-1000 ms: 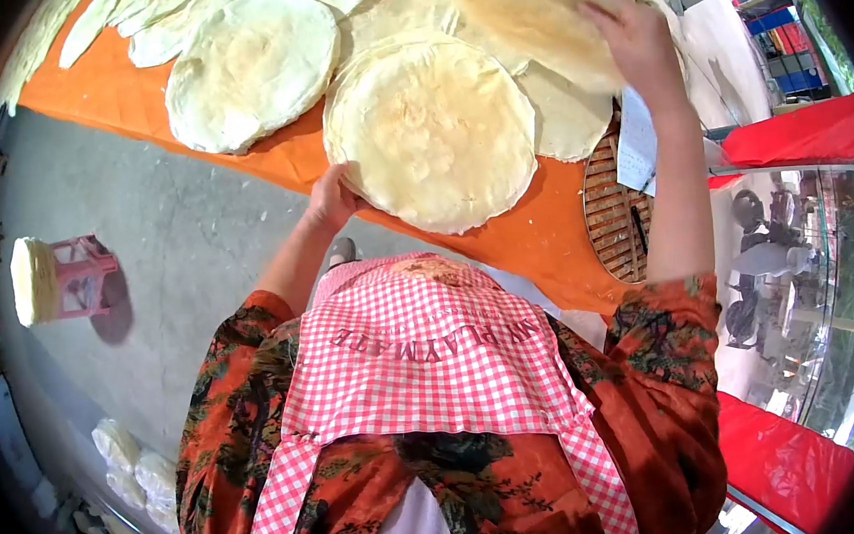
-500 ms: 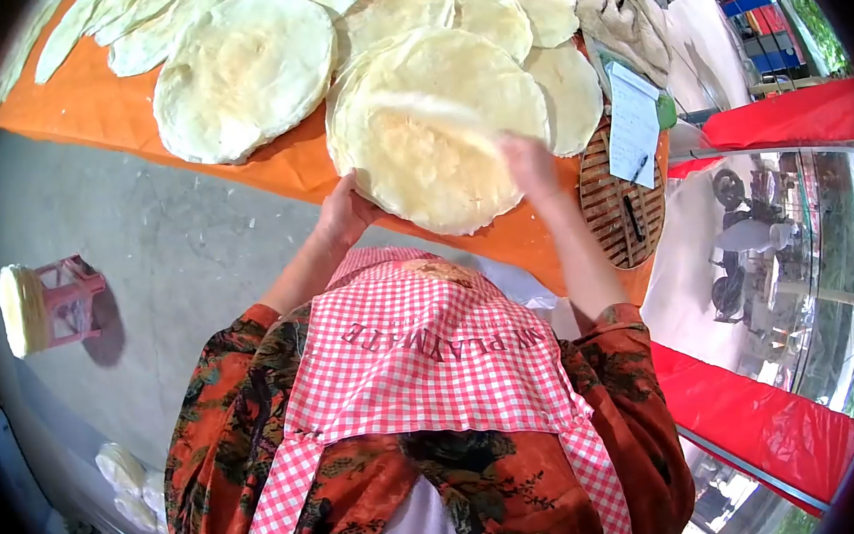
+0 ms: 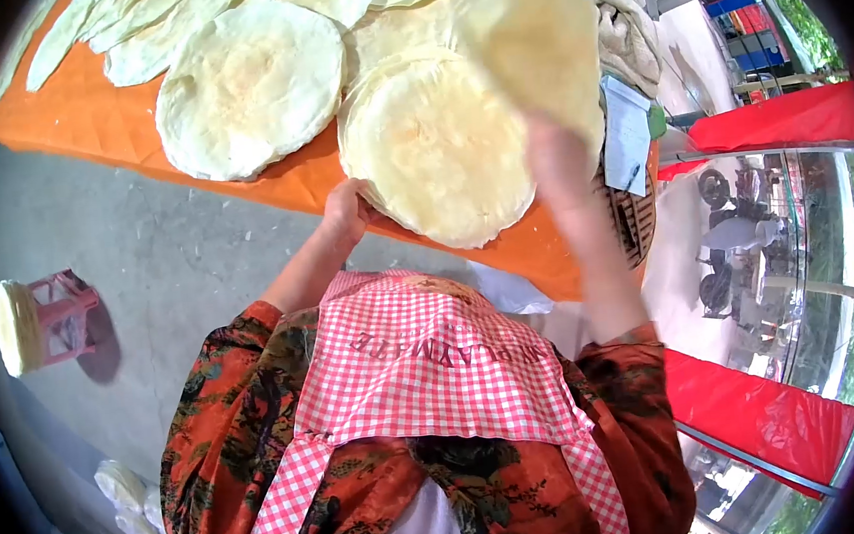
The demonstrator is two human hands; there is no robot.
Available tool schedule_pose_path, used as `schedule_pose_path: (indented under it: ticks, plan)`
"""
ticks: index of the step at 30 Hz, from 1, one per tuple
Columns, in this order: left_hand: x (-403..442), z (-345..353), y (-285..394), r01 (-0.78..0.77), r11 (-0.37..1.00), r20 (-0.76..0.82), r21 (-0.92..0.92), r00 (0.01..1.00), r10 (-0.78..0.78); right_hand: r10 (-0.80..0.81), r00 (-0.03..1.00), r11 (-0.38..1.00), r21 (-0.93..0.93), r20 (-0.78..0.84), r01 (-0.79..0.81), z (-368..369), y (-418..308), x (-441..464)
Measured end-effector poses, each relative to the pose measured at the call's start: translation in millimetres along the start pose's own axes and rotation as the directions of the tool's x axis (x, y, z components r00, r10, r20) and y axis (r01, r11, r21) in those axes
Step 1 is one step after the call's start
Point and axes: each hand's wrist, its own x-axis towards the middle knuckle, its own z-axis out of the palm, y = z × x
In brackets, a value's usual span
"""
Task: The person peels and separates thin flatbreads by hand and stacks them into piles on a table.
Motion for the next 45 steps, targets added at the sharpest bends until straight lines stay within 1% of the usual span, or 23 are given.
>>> schedule_pose_path:
  ticks: [1,4,5,8,11,13,14,16,17,20,23,26,29,32,35,36,37,38,39,40,42,44,45]
  plan:
    - [1.7,-1.4,1.1,0.0,1.0,0.015,-0.005,1.0,0.0,0.026,0.988,1.0,0.0,0.154,-0.026,39.1,-13.0,-16.4]
    - [6.3,-0.9,7.8,0.021,0.998,0.025,0.057,0.999,-0.023,-0.03,0.944,0.997,0.079,0.328,0.004,136.9,-39.0,-59.9]
    - [7.0,-1.2,8.5,0.036,0.995,0.018,0.089,0.999,-0.038,-0.015,0.945,0.998,0.069,0.328,-0.007,141.6,-46.9,-60.5]
    - [-1.2,5.1,12.7,-0.153,0.945,0.102,0.289,0.986,0.129,0.029,0.943,0.998,0.041,0.33,-0.045,142.4,-67.8,-49.8]
    - [6.0,0.7,13.7,-0.201,0.901,0.179,0.385,0.974,0.141,0.065,0.922,0.997,0.007,0.383,-0.073,127.3,-90.6,-35.9]
    - [6.7,1.4,22.9,0.004,0.982,0.158,0.191,0.987,-0.035,0.038,0.886,0.999,-0.013,0.462,-0.036,145.9,-101.6,-45.9]
    - [7.0,1.5,28.0,0.109,0.99,0.158,0.088,0.98,-0.122,0.039,0.908,0.999,0.005,0.418,-0.046,151.0,-104.1,-52.0]
    - [6.2,1.3,31.8,0.105,0.992,0.132,0.074,0.985,-0.114,0.038,0.942,0.997,0.046,0.333,-0.057,154.9,-111.2,-61.1]
    - [5.4,-0.8,31.6,0.106,0.992,0.115,0.067,0.987,-0.113,0.041,0.911,0.994,0.079,0.41,-0.08,155.6,-108.8,-63.2]
    - [11.0,-1.2,32.2,0.107,0.987,0.053,0.124,0.992,-0.114,0.015,0.941,0.988,0.142,0.338,-0.066,145.4,-110.9,-67.2]
    - [12.0,4.3,27.5,-0.03,0.984,0.191,0.176,0.982,-0.005,-0.022,0.951,0.985,0.171,0.31,-0.033,151.0,-102.8,-76.1]
    - [19.9,-1.1,27.8,0.028,0.963,0.208,0.27,0.974,-0.087,-0.007,0.956,0.984,0.173,0.292,-0.046,141.7,-110.6,-77.2]
    - [10.5,8.6,37.0,0.056,0.946,0.19,0.32,0.974,-0.122,0.02,0.959,0.976,0.204,0.282,-0.08,143.5,-114.5,-77.9]
    - [4.4,16.4,35.8,-0.037,0.933,0.204,0.358,0.978,-0.04,0.136,0.975,0.963,0.208,0.178,-0.172,155.4,-118.9,-80.0]
    - [26.2,-1.1,17.7,-0.092,0.928,0.163,0.36,0.986,0.035,0.275,0.863,0.922,0.136,0.425,-0.361,170.9,-91.1,-78.3]
    - [32.6,-4.1,13.7,-0.121,0.919,0.175,0.374,0.983,0.059,0.241,0.911,0.938,0.162,0.334,-0.308,174.3,-62.1,-70.2]
    - [37.7,-6.8,10.5,-0.151,0.909,0.185,0.389,0.979,0.083,0.327,0.835,0.867,0.212,0.442,-0.451,158.2,-30.0,-45.2]
    - [37.8,-10.0,8.2,-0.173,0.897,0.191,0.407,0.976,0.102,0.407,0.819,0.809,0.257,0.404,-0.529,107.7,-18.7,-13.3]
    - [31.8,-7.5,9.8,-0.137,0.903,0.145,0.406,0.986,0.085,0.436,0.796,0.802,0.219,0.421,-0.555,61.9,-5.1,14.1]
    - [24.4,1.2,15.0,-0.103,0.91,0.103,0.402,0.992,0.067,0.383,0.877,0.87,0.205,0.291,-0.448,25.8,7.3,32.0]
    - [23.2,7.5,17.7,-0.069,0.92,0.089,0.386,0.995,0.038,0.269,0.959,0.962,0.015,0.083,-0.271,-30.9,2.2,56.7]
    - [27.1,0.8,15.7,-0.055,0.928,0.134,0.369,0.991,0.006,0.317,0.928,0.948,-0.034,0.197,-0.316,-47.9,-36.8,55.9]
    - [23.1,1.0,20.8,0.001,0.959,0.138,0.285,0.989,-0.042,0.34,0.906,0.94,-0.06,0.252,-0.336,-47.6,-53.5,55.4]
